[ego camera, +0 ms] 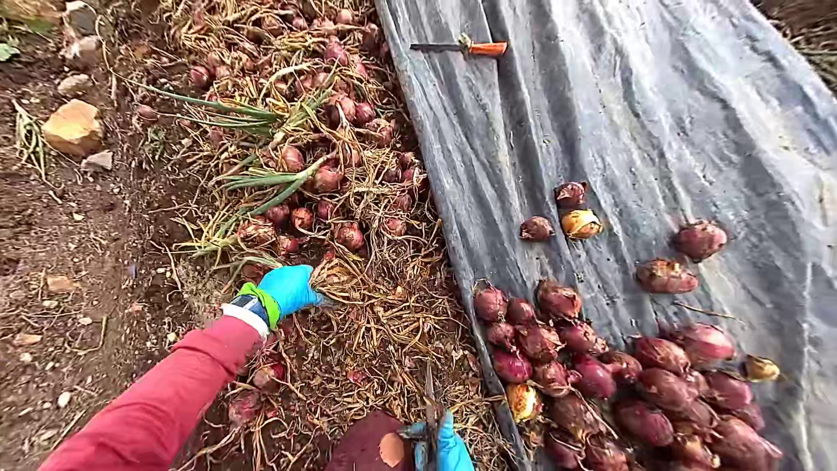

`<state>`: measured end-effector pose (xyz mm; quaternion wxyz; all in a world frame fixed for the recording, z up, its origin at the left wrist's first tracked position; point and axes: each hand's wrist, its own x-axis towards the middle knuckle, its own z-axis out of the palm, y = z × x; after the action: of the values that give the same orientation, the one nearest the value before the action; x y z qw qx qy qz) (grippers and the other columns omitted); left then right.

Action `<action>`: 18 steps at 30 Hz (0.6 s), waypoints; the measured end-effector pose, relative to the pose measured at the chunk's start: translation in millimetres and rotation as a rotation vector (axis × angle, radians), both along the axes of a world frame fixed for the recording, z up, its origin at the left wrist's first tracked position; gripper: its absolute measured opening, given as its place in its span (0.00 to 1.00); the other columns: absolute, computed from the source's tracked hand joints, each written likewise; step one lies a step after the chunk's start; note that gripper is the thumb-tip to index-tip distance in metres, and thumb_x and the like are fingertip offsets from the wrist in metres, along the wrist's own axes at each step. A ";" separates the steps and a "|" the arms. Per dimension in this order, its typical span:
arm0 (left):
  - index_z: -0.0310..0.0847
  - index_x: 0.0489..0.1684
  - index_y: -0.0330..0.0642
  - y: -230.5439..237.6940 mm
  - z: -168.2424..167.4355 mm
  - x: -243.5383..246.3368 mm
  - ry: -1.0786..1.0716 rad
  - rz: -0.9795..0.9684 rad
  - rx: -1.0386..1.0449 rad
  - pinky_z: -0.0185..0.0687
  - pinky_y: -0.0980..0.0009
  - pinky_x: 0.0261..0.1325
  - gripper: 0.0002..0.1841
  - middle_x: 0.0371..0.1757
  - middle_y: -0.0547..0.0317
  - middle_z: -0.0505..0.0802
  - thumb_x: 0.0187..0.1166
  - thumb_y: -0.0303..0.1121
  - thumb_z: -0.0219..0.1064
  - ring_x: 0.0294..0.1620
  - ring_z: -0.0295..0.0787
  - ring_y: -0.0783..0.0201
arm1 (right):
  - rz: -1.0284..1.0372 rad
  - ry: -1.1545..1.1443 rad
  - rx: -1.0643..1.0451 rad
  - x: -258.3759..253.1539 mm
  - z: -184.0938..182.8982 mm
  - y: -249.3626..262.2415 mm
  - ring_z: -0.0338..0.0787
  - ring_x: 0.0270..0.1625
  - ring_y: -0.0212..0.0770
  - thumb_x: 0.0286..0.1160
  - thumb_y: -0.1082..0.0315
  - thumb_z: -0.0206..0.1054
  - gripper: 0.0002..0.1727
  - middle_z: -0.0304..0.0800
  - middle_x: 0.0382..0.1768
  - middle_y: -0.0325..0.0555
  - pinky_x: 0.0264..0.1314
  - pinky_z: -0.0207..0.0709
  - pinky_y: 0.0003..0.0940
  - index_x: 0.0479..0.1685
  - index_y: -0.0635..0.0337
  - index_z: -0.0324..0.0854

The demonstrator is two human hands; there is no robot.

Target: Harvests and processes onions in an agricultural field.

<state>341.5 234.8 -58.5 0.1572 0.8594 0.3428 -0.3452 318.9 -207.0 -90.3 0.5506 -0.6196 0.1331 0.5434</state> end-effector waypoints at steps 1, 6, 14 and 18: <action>0.90 0.49 0.54 -20.3 20.4 -10.4 -0.103 -0.020 -0.077 0.87 0.39 0.54 0.32 0.40 0.57 0.96 0.57 0.69 0.81 0.47 0.94 0.51 | 0.017 0.029 0.064 0.5 -1.2 11.4 0.81 0.14 0.44 0.86 0.32 0.16 0.54 0.82 0.15 0.50 0.17 0.81 0.44 0.53 0.65 0.85; 0.91 0.40 0.51 -146.1 82.0 -62.6 -0.438 -0.166 -0.582 0.90 0.52 0.46 0.31 0.32 0.64 0.95 0.56 0.70 0.80 0.39 0.94 0.65 | -0.001 -0.169 0.405 -3.9 50.3 38.7 0.85 0.14 0.40 0.65 0.16 0.51 0.49 0.85 0.17 0.43 0.16 0.84 0.38 0.38 0.60 0.84; 0.92 0.37 0.49 -194.8 133.6 -94.3 -0.472 -0.271 -0.628 0.89 0.55 0.47 0.22 0.33 0.64 0.95 0.55 0.54 0.86 0.38 0.93 0.66 | 0.248 -0.433 0.312 -12.3 127.0 -40.5 0.78 0.11 0.36 0.75 0.18 0.35 0.50 0.81 0.13 0.40 0.14 0.76 0.35 0.29 0.54 0.85; 0.93 0.38 0.51 -262.4 165.4 -102.7 -0.540 -0.318 -0.671 0.92 0.60 0.49 0.16 0.34 0.68 0.96 0.70 0.54 0.77 0.40 0.95 0.71 | 0.246 -0.489 0.199 -46.8 122.6 -80.0 0.82 0.17 0.38 0.86 0.32 0.41 0.39 0.82 0.18 0.41 0.21 0.81 0.38 0.30 0.57 0.82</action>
<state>238.8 -27.6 106.9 0.4557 0.8620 0.0224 -0.2208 272.1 -286.9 32.3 0.5544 -0.6866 -0.1336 0.4509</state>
